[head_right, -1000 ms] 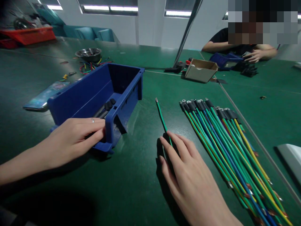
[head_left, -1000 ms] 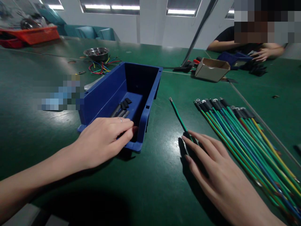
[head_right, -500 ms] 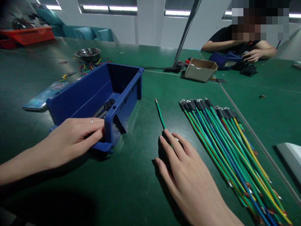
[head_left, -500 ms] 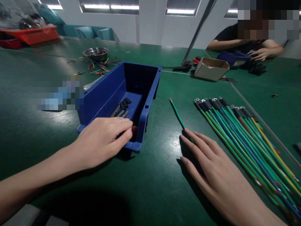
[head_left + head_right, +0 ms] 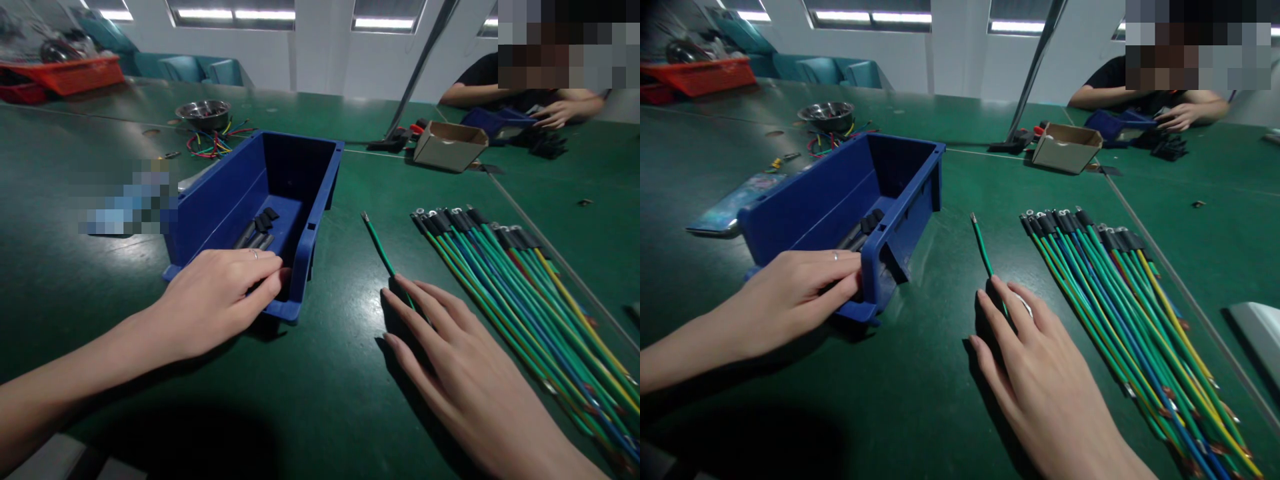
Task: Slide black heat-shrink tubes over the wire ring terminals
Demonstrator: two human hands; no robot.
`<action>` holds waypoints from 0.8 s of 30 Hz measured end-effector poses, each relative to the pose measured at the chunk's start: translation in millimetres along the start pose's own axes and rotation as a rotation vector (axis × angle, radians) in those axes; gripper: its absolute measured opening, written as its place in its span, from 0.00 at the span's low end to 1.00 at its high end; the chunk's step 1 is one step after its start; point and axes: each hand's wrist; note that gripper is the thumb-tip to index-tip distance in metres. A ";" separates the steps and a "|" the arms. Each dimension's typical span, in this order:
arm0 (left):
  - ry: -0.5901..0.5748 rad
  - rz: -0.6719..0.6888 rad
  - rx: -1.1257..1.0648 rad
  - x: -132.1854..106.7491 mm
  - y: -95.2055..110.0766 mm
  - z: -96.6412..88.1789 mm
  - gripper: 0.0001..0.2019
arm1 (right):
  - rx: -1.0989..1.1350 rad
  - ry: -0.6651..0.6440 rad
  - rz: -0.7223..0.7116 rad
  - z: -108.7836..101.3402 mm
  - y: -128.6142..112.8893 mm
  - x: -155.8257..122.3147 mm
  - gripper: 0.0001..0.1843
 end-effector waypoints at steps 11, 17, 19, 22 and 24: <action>0.024 0.004 0.002 -1.7 -0.7 1.1 0.19 | 0.037 0.021 0.085 8.0 -0.7 -8.1 0.30; 0.041 0.008 0.003 -1.3 -1.6 2.0 0.18 | 0.050 0.017 0.078 2.9 -0.1 -5.8 0.26; 0.029 0.007 0.005 -1.0 -1.4 2.0 0.18 | 0.049 0.017 0.059 0.1 -0.4 -3.2 0.25; 0.021 0.003 0.004 -1.1 -1.1 2.0 0.18 | 0.015 0.029 0.015 -1.3 -0.7 -0.8 0.24; 0.026 0.004 0.003 -1.5 -1.1 2.1 0.18 | -0.021 0.027 -0.013 -0.4 -0.4 -0.5 0.26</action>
Point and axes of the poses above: each hand's wrist, its own x-axis towards the middle knuckle, its own z-axis out of the palm, y = z × x, and after that the axes turned 9 degrees about x, right-handed
